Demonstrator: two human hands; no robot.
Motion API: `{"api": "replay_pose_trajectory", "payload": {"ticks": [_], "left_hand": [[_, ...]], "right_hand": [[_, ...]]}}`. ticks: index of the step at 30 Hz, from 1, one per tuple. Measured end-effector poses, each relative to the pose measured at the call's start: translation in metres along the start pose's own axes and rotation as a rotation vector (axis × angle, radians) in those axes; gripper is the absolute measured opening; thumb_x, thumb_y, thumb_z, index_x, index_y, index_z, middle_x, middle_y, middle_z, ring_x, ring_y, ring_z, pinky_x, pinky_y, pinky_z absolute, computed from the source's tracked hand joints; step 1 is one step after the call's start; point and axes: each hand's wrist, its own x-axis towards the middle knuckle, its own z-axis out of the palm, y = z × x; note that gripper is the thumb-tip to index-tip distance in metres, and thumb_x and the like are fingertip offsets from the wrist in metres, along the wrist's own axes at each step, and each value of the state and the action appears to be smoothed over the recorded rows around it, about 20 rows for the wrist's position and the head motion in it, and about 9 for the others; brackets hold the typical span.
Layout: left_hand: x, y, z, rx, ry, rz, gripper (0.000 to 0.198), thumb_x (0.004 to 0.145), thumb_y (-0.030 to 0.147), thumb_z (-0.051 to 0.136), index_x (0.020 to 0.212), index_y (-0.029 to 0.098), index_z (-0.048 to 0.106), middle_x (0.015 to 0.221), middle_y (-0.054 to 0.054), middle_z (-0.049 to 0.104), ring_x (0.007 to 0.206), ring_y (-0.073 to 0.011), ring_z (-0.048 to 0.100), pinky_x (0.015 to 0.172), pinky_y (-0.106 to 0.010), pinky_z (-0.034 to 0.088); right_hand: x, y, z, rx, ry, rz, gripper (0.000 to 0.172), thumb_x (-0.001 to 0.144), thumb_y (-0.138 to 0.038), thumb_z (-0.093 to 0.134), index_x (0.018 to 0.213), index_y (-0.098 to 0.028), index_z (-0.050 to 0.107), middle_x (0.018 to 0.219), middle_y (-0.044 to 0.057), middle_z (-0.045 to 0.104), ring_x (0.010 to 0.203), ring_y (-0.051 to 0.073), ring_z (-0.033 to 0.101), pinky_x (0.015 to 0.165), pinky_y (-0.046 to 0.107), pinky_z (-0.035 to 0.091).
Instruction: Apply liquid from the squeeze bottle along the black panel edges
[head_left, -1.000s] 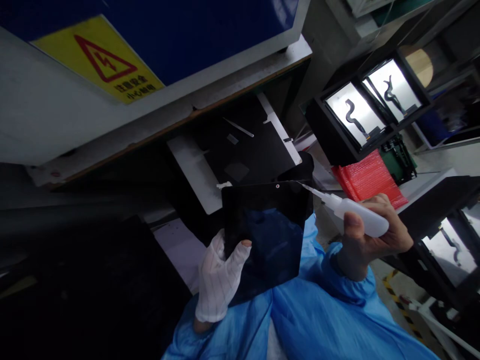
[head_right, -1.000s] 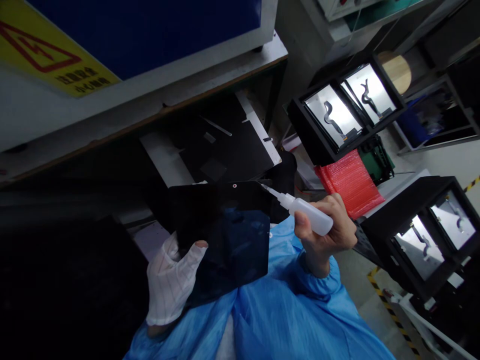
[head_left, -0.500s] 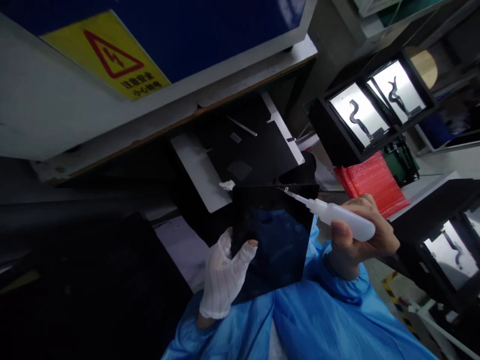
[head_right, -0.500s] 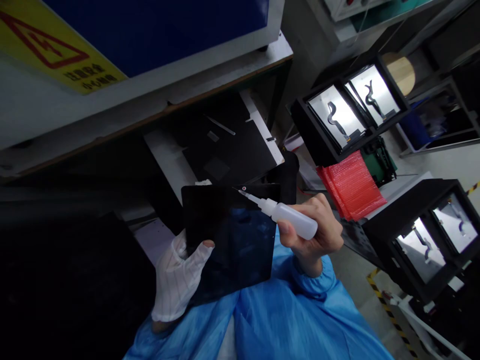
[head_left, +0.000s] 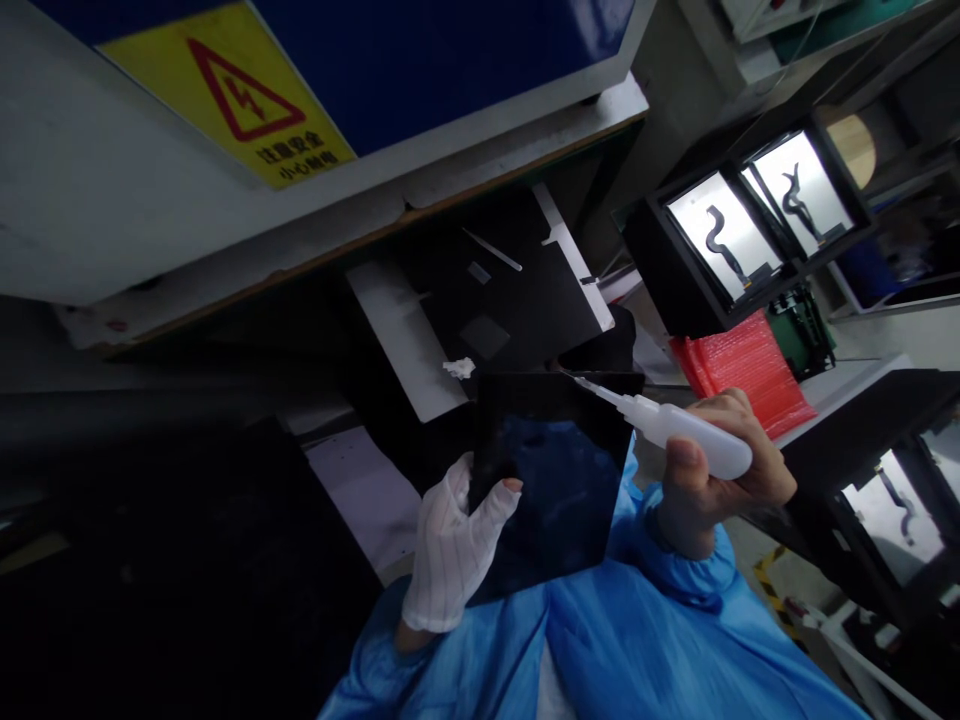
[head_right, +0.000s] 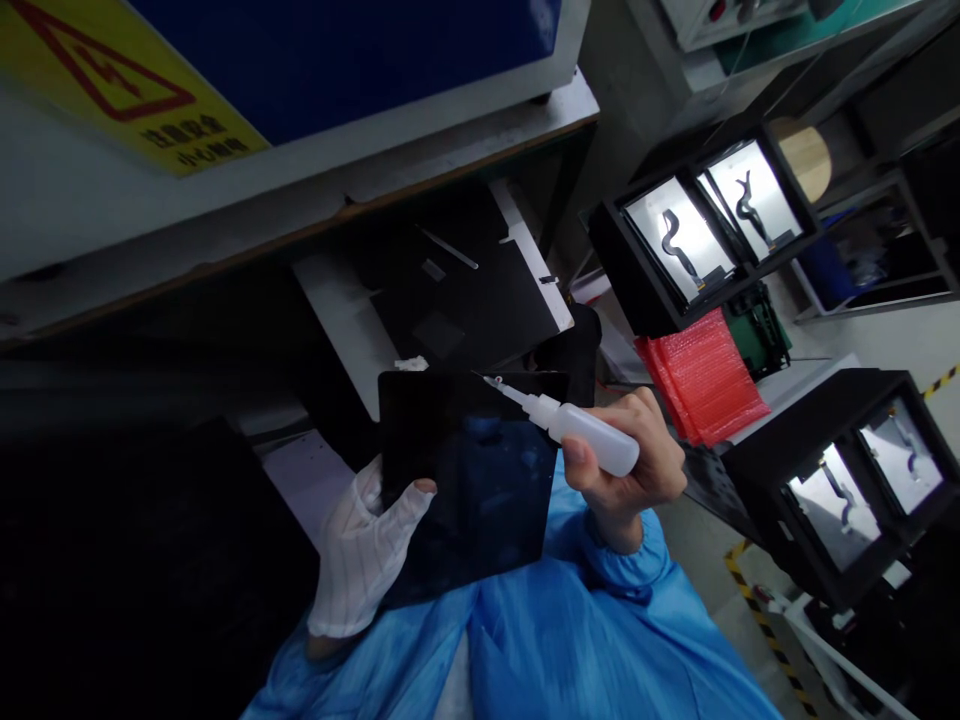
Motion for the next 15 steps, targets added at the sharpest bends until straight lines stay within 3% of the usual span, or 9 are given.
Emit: {"api": "replay_pose_trajectory", "payload": {"ticks": [6,13,15], "left_hand": [[0.002,-0.002,-0.002,-0.014,0.011,0.016,0.072,0.077,0.095,0.075,0.079,0.023,0.079,0.066,-0.004,0.074,0.061,-0.0237,0.072,0.060,-0.032,0.065],[0.005,-0.004,-0.007,-0.028,0.002,0.004,0.066,0.081,0.087,0.075,0.087,0.022,0.081,0.075,-0.005,0.079,0.069,-0.0256,0.076,0.066,-0.034,0.069],[0.007,-0.008,-0.009,-0.030,0.013,0.006,0.070,0.081,0.089,0.073,0.093,0.022,0.083,0.079,-0.006,0.081,0.072,-0.0263,0.078,0.069,-0.035,0.070]], "right_hand": [[0.001,0.002,0.005,0.036,-0.040,-0.014,0.029,0.106,-0.047,0.079,0.091,-0.023,0.075,0.066,-0.005,0.063,0.052,0.013,0.047,0.055,0.032,0.034],[0.000,0.001,0.010,0.009,-0.079,-0.028,0.031,0.104,-0.047,0.079,0.086,-0.023,0.074,0.065,-0.004,0.062,0.051,0.014,0.047,0.058,0.034,0.039],[-0.002,0.000,0.013,0.012,-0.082,0.054,0.037,0.104,-0.054,0.078,0.084,-0.024,0.074,0.065,-0.004,0.060,0.053,0.014,0.048,0.059,0.034,0.039]]}}
